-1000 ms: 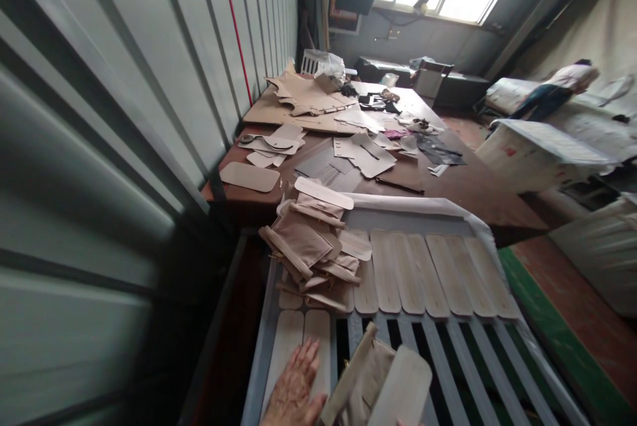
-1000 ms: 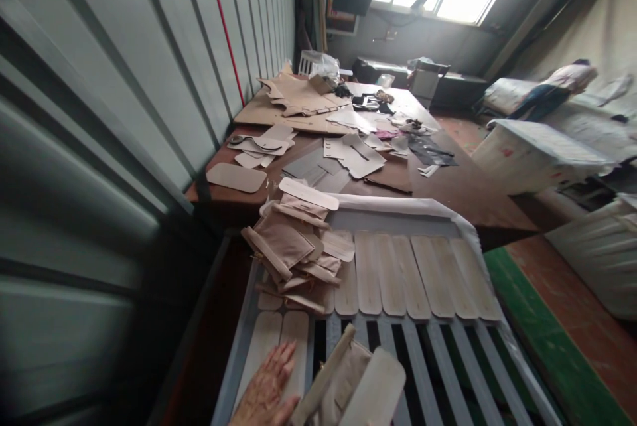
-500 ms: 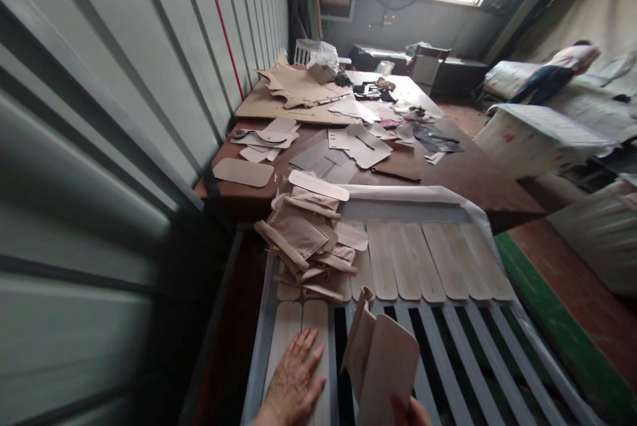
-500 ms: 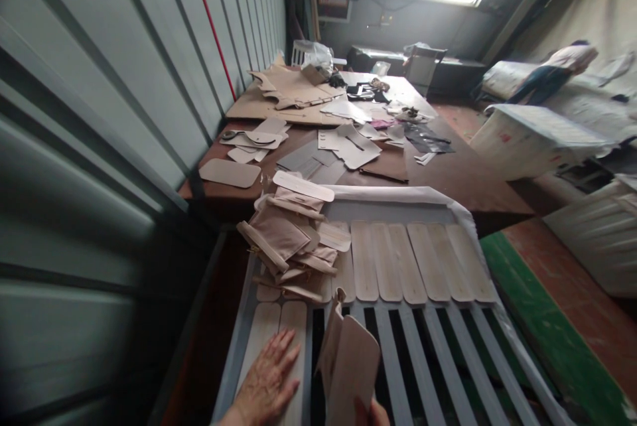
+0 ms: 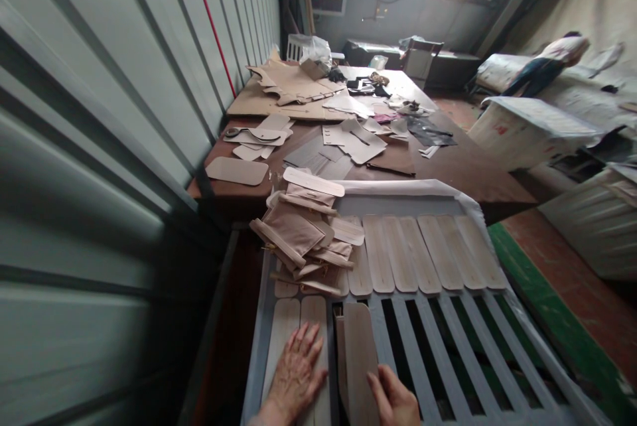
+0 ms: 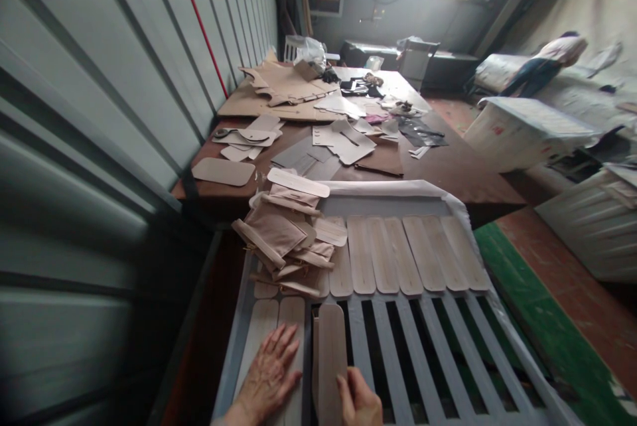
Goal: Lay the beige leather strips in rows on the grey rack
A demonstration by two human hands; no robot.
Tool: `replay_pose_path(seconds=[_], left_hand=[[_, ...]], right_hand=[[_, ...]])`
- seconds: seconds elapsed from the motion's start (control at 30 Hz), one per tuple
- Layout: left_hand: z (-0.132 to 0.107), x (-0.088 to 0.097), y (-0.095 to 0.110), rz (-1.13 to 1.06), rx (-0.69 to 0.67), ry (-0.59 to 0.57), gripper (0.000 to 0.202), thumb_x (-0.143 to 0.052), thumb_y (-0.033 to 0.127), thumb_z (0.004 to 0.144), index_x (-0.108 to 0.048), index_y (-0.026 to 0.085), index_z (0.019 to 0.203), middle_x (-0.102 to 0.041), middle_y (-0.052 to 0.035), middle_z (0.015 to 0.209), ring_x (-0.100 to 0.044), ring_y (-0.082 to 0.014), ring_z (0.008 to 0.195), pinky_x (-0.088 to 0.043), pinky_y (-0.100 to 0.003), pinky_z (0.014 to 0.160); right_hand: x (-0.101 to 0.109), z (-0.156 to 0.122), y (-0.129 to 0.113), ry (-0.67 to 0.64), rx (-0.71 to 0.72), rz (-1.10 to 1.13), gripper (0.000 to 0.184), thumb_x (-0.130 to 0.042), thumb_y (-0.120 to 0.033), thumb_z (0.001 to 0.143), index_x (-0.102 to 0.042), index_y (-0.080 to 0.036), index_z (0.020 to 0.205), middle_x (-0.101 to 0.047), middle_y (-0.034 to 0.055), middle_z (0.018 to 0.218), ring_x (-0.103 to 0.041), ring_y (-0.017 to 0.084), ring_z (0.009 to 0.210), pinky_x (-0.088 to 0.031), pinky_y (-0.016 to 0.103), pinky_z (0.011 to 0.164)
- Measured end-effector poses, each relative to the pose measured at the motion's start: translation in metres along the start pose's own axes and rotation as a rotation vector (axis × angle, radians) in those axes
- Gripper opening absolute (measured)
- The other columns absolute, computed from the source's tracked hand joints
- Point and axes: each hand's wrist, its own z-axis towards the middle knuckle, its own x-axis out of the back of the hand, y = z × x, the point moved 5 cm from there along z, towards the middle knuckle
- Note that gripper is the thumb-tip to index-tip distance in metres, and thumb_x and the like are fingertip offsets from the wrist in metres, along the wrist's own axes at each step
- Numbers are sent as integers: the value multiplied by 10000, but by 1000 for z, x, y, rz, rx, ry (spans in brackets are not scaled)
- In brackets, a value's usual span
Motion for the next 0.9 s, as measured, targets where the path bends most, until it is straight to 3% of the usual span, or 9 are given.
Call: replay_pose_path(seconds=[0.17, 0.37, 0.53, 0.67, 0.77, 0.9], left_hand=[[5, -7, 7, 7, -21, 29, 662, -554, 479, 857, -330, 229, 1427, -366, -20, 1511, -311, -258, 1382, -366, -447, 1090], [6, -14, 12, -16, 4, 84, 641, -549, 552, 845, -396, 237, 1381, -378, -30, 1500, -317, -261, 1380, -366, -450, 1087], [7, -16, 13, 19, 35, 50, 735, -611, 486, 821, -282, 309, 1455, -347, -7, 1518, -303, -273, 1382, -358, -464, 1089], [7, -16, 12, 19, 22, 19, 744, -585, 469, 837, -234, 305, 1473, -307, -4, 1539, -282, -261, 1394, -340, -454, 1104], [7, -13, 11, -1, 25, -15, 731, -550, 447, 858, -203, 291, 1483, -297, -7, 1543, -269, -253, 1401, -326, -448, 1115], [7, -9, 12, -22, 27, -54, 702, -546, 379, 865, -204, 338, 1476, -273, 10, 1552, -235, -248, 1417, -309, -456, 1127]], right_hand=[[-14, 51, 24, -123, -39, 197, 434, -548, -598, 769, -479, -179, 682, -516, 14, 666, -485, 168, 656, -377, 240, 611], [-43, 66, 40, -313, -104, 415, 425, -608, -565, 724, -485, -159, 697, -499, 0, 665, -437, 138, 635, -340, 235, 592], [-47, 72, 36, -348, -147, 399, 465, -610, -605, 666, -462, -164, 658, -468, -9, 629, -421, 122, 594, -327, 227, 561], [-55, 73, 42, -394, -272, 324, 491, -563, -647, 597, -378, -195, 642, -422, -22, 575, -384, 108, 501, -292, 217, 463], [-60, 69, 49, -416, -322, 232, 483, -487, -656, 618, -433, -183, 694, -457, -5, 596, -393, 114, 490, -284, 217, 435], [-58, 65, 49, -376, -250, 83, 472, -411, -620, 711, -503, -158, 730, -539, 34, 674, -471, 141, 588, -312, 223, 493]])
